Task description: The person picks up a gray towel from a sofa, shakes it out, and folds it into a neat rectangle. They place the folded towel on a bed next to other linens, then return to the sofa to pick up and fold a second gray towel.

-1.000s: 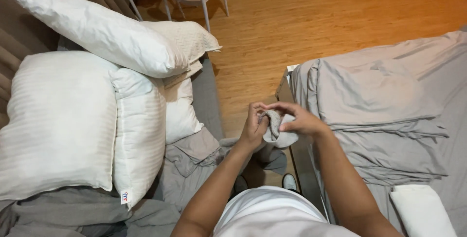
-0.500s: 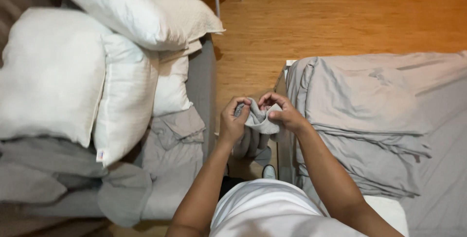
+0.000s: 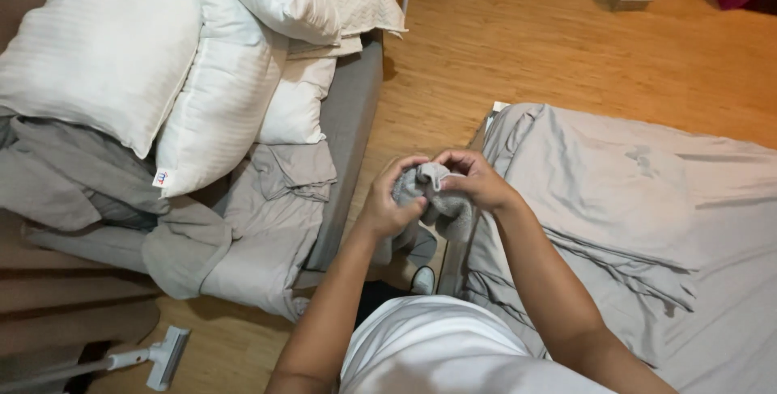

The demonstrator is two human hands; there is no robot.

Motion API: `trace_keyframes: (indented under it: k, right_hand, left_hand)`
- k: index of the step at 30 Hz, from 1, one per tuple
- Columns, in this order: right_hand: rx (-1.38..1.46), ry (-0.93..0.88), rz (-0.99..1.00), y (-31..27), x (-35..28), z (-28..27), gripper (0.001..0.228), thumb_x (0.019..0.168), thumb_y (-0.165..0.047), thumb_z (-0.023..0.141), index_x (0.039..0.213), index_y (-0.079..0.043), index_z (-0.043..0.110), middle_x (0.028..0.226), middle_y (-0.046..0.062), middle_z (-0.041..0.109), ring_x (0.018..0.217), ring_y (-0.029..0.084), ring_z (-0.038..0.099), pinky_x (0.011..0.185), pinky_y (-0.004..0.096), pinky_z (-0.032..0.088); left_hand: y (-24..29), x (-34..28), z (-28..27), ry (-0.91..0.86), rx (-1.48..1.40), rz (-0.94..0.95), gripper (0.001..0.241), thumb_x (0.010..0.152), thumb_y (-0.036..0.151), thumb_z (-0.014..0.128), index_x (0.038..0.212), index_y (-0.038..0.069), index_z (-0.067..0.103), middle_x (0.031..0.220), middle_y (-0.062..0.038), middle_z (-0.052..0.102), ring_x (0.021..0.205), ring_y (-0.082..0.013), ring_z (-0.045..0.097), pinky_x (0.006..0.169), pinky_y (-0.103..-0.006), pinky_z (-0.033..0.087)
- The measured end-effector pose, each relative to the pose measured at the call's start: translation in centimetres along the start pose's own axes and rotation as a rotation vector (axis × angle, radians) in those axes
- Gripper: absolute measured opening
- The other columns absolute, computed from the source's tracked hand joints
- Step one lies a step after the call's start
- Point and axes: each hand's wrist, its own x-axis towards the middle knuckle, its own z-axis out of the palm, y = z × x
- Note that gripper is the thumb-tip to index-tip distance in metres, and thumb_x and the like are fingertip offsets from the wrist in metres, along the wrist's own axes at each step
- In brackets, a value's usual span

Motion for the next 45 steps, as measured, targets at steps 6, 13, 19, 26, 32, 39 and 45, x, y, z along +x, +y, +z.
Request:
trace_keyframes:
  k: [6, 13, 19, 26, 32, 39, 45]
  right_hand:
    - [0.071, 0.062, 0.020, 1.2, -0.6, 0.8, 0.026, 0.079, -0.005, 0.082, 0.103, -0.002, 0.072, 0.084, 0.005, 0.070, 0.074, 0.012, 0.066, 0.066, 0.024, 0.053]
    - [-0.020, 0.085, 0.018, -1.9, -2.5, 3.5, 0.026, 0.083, -0.009, 0.079, 0.108, -0.006, 0.072, 0.081, -0.001, 0.067, 0.075, 0.007, 0.063, 0.067, 0.021, 0.051]
    - [-0.069, -0.009, 0.038, -2.7, -3.6, 7.9, 0.026, 0.088, -0.014, 0.077, 0.112, -0.006, 0.071, 0.082, -0.002, 0.067, 0.074, 0.007, 0.062, 0.067, 0.021, 0.050]
    - [-0.131, -0.210, -0.015, -3.4, -2.6, 14.2, 0.026, 0.091, -0.016, 0.074, 0.114, -0.005, 0.068, 0.091, 0.000, 0.066, 0.084, 0.008, 0.060, 0.075, 0.023, 0.048]
    - [-0.144, -0.444, -0.047, -4.7, -1.4, 20.7, 0.052, 0.084, -0.035, 0.078, 0.123, -0.003, 0.064, 0.086, -0.001, 0.060, 0.081, 0.006, 0.056, 0.072, 0.020, 0.042]
    - [-0.416, -0.667, -0.213, -3.4, -0.1, 24.7, 0.027, 0.083, -0.010, 0.084, 0.106, -0.002, 0.073, 0.080, 0.010, 0.067, 0.079, 0.015, 0.059, 0.074, 0.034, 0.047]
    - [-0.324, -0.496, -0.155, -5.3, 1.2, 24.4, 0.007, 0.087, -0.019, 0.075, 0.090, -0.015, 0.070, 0.074, -0.008, 0.056, 0.069, 0.004, 0.048, 0.066, 0.021, 0.035]
  left_hand:
    - [-1.6, -1.9, 0.2, 0.028, 0.360, 0.058, 0.048, 0.079, 0.019, 0.082, 0.125, 0.022, 0.070, 0.116, -0.006, 0.067, 0.111, -0.0288, 0.068, 0.096, -0.0410, 0.054]
    - [0.0, -4.0, -0.4, 0.057, 0.469, 0.134, 0.052, 0.083, 0.035, 0.083, 0.131, 0.024, 0.066, 0.123, -0.011, 0.061, 0.109, -0.0384, 0.069, 0.091, -0.0466, 0.057]
    - [2.5, -9.9, -2.7, 0.147, 0.550, 0.141, 0.069, 0.079, 0.009, 0.083, 0.142, 0.022, 0.061, 0.137, -0.013, 0.055, 0.126, -0.0384, 0.058, 0.106, -0.0508, 0.047]
    - [1.0, -19.3, -7.3, 0.529, 0.430, 0.036, 0.038, 0.088, 0.005, 0.062, 0.124, 0.012, 0.074, 0.112, -0.018, 0.071, 0.110, -0.0383, 0.069, 0.099, -0.0477, 0.052]
    - [8.6, -22.8, -9.4, 0.700, 0.242, -0.032, 0.031, 0.092, 0.004, 0.055, 0.121, 0.005, 0.069, 0.113, -0.019, 0.073, 0.114, -0.0314, 0.068, 0.102, -0.0482, 0.050]
    - [12.7, -24.5, -10.7, 0.735, 0.342, -0.039, 0.027, 0.092, 0.002, 0.059, 0.113, 0.012, 0.073, 0.098, -0.011, 0.076, 0.100, -0.0212, 0.072, 0.092, -0.0420, 0.056]
    - [15.5, -23.3, -11.9, 0.429, 0.663, -0.171, 0.067, 0.084, 0.031, 0.085, 0.136, 0.001, 0.055, 0.119, -0.033, 0.068, 0.113, -0.0515, 0.066, 0.095, -0.0593, 0.054]
